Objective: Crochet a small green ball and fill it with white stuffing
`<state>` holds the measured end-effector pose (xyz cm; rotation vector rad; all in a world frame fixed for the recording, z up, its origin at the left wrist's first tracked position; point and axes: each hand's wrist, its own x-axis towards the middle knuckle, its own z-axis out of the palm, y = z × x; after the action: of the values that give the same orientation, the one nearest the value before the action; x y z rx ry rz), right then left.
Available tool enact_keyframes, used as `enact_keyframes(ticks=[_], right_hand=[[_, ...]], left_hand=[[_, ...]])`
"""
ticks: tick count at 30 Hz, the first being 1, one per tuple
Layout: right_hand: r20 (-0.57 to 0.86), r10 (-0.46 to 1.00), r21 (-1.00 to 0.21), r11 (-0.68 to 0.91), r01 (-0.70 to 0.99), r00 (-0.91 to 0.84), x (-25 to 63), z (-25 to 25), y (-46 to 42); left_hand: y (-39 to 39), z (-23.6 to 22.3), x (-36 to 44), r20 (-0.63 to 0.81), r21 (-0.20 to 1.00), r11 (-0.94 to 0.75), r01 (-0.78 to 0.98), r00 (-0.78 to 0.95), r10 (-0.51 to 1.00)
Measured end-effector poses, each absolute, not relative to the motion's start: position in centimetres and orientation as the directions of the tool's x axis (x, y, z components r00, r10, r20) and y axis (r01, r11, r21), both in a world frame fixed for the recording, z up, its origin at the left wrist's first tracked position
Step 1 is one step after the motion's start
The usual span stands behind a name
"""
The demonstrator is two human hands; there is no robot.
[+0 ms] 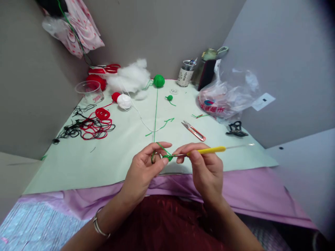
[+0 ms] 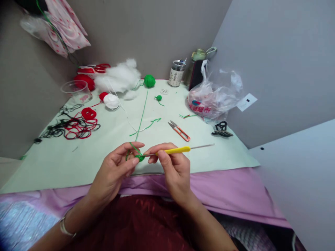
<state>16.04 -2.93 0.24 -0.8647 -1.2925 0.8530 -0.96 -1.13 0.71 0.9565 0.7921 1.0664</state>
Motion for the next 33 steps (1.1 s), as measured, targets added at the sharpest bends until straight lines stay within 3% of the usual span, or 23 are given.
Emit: enact_keyframes(ticks=[3, 6, 8, 9, 11, 13, 15, 17, 19, 22, 25, 27, 30, 33], right_hand=[[0.598, 0.802, -0.781, 0.585, 0.219, -0.007, 15.9, 0.5, -3.4], [0.752, 0.639, -0.497, 0.711, 0.497, -0.162, 15.6, 0.2, -3.6], [0.798, 0.562, -0.331, 0.709, 0.623, -0.216, 15.4, -0.1, -3.6], [0.807, 0.55, -0.304, 0.697, 0.649, -0.213, 15.3, -0.2, -3.6], [0.802, 0.582, -0.392, 0.685, 0.614, -0.137, 15.3, -0.3, -3.5], [0.762, 0.647, -0.578, 0.668, 0.468, 0.018, 15.3, -0.2, -3.4], [0.683, 0.717, -0.725, 0.64, 0.254, 0.142, 15.4, 0.0, -3.1], [0.611, 0.777, -0.792, 0.605, 0.086, 0.155, 15.3, 0.2, -2.8], [0.574, 0.813, -0.818, 0.573, 0.038, 0.102, 15.1, 0.3, -2.5], [0.621, 0.782, -0.773, 0.601, 0.203, 0.054, 15.0, 0.1, -2.6], [0.75, 0.659, -0.559, 0.676, 0.481, -0.054, 15.3, -0.3, -3.0], [0.79, 0.603, -0.457, 0.699, 0.55, -0.112, 15.5, -0.4, -3.3], [0.746, 0.665, -0.605, 0.663, 0.442, 0.024, 15.7, 0.1, -3.2], [0.612, 0.777, -0.789, 0.589, 0.174, 0.149, 15.5, 0.6, -2.9]], left_hand=[[-1.3, 0.7, -0.8, -0.061, 0.946, 0.131, -0.298, 0.233, 0.971], [-1.6, 0.7, -0.5, -0.065, 0.949, 0.111, -0.295, 0.161, 0.985], [-1.6, 0.7, -0.3, -0.115, 0.908, 0.189, -0.374, 0.211, 0.971], [-1.5, 0.7, -0.3, -0.153, 0.868, 0.261, -0.422, 0.273, 0.95], [-1.2, 0.9, -0.5, -0.217, 0.767, 0.407, -0.496, 0.397, 0.892], [-0.8, 1.1, -0.7, -0.24, 0.695, 0.473, -0.541, 0.446, 0.863], [-0.6, 1.3, -0.9, -0.225, 0.688, 0.45, -0.569, 0.423, 0.878], [-0.7, 1.5, -0.9, -0.201, 0.722, 0.415, -0.554, 0.406, 0.892], [-0.9, 1.5, -0.7, -0.179, 0.766, 0.377, -0.521, 0.391, 0.903], [-1.2, 1.2, -0.2, -0.152, 0.814, 0.31, -0.491, 0.335, 0.93], [-1.1, 1.1, 0.0, -0.168, 0.797, 0.322, -0.511, 0.324, 0.931], [-0.8, 1.1, -0.2, -0.211, 0.737, 0.411, -0.536, 0.395, 0.894], [-0.3, 1.3, -0.5, -0.24, 0.642, 0.495, -0.585, 0.46, 0.855], [-0.3, 1.2, -0.6, -0.212, 0.672, 0.428, -0.604, 0.397, 0.893]])
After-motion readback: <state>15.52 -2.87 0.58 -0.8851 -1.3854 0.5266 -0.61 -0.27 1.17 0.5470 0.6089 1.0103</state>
